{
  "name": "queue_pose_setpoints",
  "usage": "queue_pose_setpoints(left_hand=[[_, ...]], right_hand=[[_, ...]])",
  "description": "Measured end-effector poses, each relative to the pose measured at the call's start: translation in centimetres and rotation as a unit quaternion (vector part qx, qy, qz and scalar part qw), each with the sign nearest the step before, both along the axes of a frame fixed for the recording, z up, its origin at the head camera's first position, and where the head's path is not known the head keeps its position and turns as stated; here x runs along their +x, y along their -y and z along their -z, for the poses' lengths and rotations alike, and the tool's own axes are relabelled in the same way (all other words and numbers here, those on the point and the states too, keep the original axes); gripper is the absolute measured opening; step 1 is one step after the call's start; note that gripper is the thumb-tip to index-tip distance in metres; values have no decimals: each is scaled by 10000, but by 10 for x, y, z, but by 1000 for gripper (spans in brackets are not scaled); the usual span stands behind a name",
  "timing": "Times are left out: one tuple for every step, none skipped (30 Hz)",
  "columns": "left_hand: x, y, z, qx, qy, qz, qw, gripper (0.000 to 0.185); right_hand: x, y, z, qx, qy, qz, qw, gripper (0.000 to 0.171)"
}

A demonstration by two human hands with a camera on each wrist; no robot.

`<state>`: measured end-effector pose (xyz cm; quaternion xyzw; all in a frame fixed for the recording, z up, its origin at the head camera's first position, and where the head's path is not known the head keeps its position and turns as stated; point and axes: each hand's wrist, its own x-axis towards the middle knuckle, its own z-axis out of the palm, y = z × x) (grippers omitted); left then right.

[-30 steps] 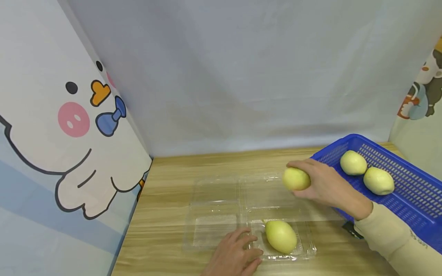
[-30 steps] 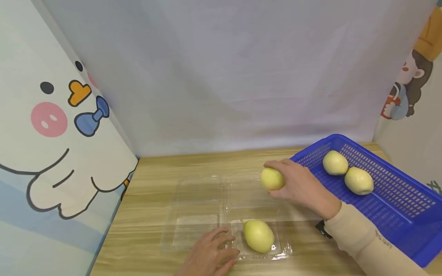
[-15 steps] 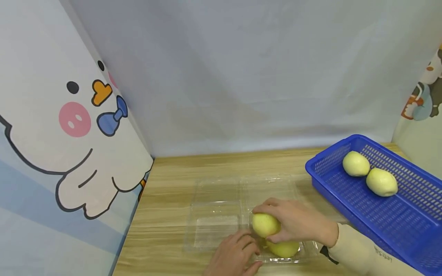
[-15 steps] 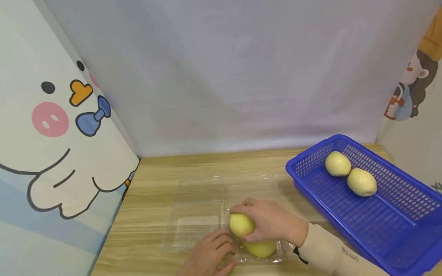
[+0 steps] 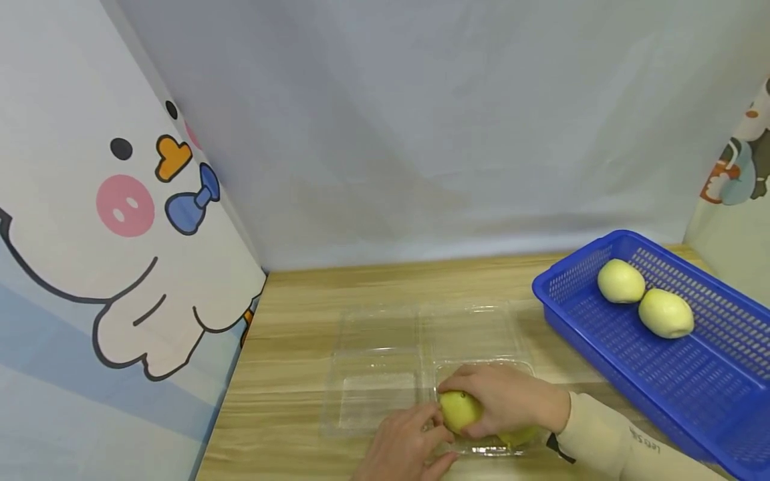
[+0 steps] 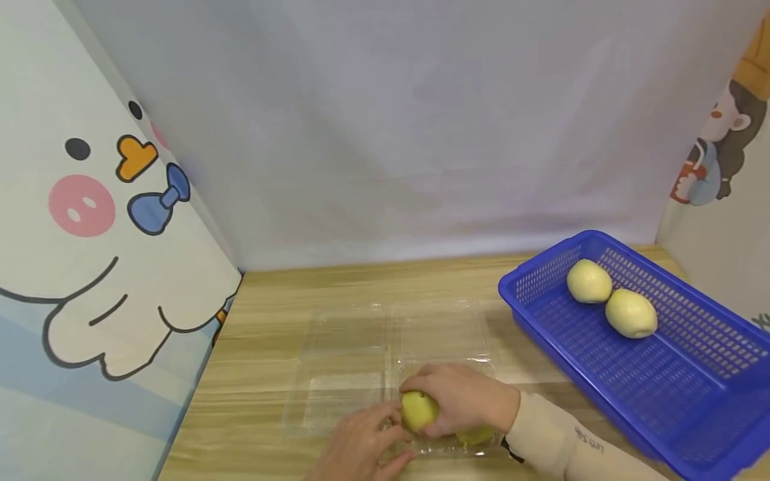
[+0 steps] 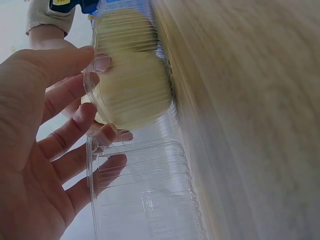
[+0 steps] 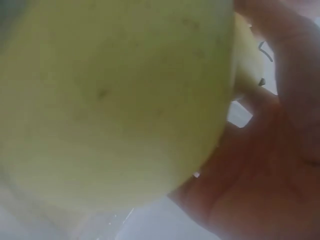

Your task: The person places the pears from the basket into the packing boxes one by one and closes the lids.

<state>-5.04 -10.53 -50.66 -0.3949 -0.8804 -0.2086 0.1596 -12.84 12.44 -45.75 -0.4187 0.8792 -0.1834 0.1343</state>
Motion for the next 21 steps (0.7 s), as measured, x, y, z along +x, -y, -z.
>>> queue_pose_setpoints(left_hand=[[0,0,0,34,19,3,10000,20],[0,0,0,45,15,0,10000,20],[0,0,0,54,13,2,10000,20],[0,0,0,47,-7,1,10000,20],[0,0,0,44,-20,4,10000,20],[0,0,0,33,-41,5,10000,20],[0,0,0,14,-71,2,10000,20],[0,0,0,-5,-109,-3,9999,19],[0,1,1,-25,-128,-2,9999,19],[0,1,1,-37,-133,2,9999,19],[0,1,0,-37,-114,12,9999,19],[0,2,0,-52,-113,11,9999,19],[0,2,0,-61,-123,11,9999,20],[-1,2,0,-64,-121,13,9999,20],[-1,2,1,-68,-108,17,9999,20],[-1,2,1,-63,-113,18,9999,20],[-1,2,1,-68,-122,11,9999,20],[-1,2,1,-70,-125,2,9999,20],[0,2,1,-67,-121,0,9999,20],[0,2,1,-59,-87,0,9999,20],[0,2,1,-60,-61,-2,10000,20]], right_hand=[[-1,0,-1,41,10,8,10000,61],[-1,1,-2,82,36,18,10000,63],[-2,1,-4,116,63,35,9999,64],[-2,1,-6,155,89,59,9998,66],[-3,1,-8,193,109,80,9997,67],[-4,1,-11,226,133,106,9996,68],[-6,1,-15,236,131,110,9996,69],[-8,0,-19,234,165,112,9995,68],[-11,-1,-24,212,223,116,9995,67],[-15,-1,-29,180,281,118,9994,67],[-19,-2,-33,119,383,152,9991,66],[-25,-3,-38,47,455,180,9988,65],[-32,-4,-42,-18,515,230,9984,63],[-39,-5,-45,-71,576,312,9978,62],[-46,-6,-47,-105,593,413,9973,60],[-54,-7,-49,-125,575,532,9969,58],[-61,-7,-49,-119,552,652,9963,56],[-68,-8,-49,-68,488,748,9960,54],[-75,-9,-48,-12,449,858,9953,54],[-81,-10,-46,67,427,968,9944,54],[-86,-11,-45,161,426,1076,9932,55]])
